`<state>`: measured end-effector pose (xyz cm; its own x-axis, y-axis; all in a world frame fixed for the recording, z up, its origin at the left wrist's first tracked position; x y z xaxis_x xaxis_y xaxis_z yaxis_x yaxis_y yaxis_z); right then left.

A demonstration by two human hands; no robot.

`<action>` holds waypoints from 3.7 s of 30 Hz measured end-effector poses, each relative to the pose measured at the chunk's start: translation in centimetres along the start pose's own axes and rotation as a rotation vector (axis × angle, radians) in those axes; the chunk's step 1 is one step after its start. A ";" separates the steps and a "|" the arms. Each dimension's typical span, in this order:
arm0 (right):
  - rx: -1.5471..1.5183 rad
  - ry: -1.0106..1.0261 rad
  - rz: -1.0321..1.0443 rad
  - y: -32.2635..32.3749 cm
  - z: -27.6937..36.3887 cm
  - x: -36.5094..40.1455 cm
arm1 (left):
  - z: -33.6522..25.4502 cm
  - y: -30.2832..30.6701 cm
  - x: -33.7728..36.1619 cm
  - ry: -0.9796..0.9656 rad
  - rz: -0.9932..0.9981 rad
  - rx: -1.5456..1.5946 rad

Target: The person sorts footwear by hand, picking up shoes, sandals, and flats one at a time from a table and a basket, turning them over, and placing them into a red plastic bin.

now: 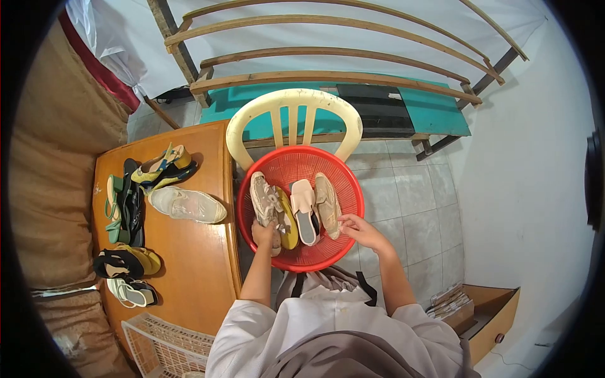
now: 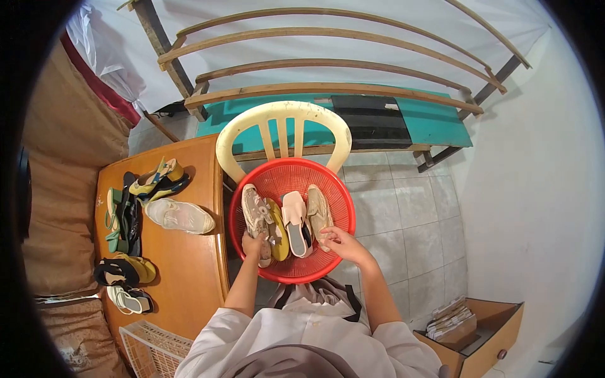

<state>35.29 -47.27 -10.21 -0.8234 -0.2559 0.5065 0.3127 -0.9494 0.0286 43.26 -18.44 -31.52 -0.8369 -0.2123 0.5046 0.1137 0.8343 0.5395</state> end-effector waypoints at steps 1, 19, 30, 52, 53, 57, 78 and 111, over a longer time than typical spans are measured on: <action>0.000 0.000 -0.003 0.0 0.0 -0.1 | -1.5 0.8 1.2 -0.023 -0.022 -0.029; -0.025 0.050 -0.091 0.8 -0.7 0.1 | -19.9 -1.3 -2.0 -0.540 0.129 -0.732; 0.174 0.192 -0.230 1.1 0.8 -3.6 | -19.1 -4.9 -8.5 -0.553 0.364 -0.713; 0.170 0.180 -0.165 -0.2 -0.8 -5.0 | -12.8 -4.3 -1.5 -0.610 -0.139 -0.430; 0.177 0.185 -0.158 -0.4 -0.7 -5.0 | -11.7 -4.4 -0.3 -0.602 -0.090 -0.387; 0.195 0.183 -0.098 -1.3 -0.2 -5.6 | -10.3 -1.2 5.6 -0.595 -0.051 -0.186; 0.352 0.366 0.447 -14.2 6.5 -9.1 | -4.1 18.3 -1.5 0.451 -0.391 1.079; 0.133 0.303 0.297 -11.2 6.5 -7.5 | -13.0 13.6 17.3 -0.446 0.622 0.849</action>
<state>41.02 -33.50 -8.78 -0.7840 -0.5747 0.2345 0.5985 -0.8001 0.0402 37.30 -17.37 -6.72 -0.8969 0.4163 0.1491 0.3183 0.8418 -0.4359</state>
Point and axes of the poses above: each hand's wrist, its own x-axis away from the middle knuckle, its own y-axis out of the back of the hand, z = x × y, the point moved 6 cm from there along -x, towards the middle knuckle, and after that the axes turned 9 degrees about z, right-handed, at the moved point
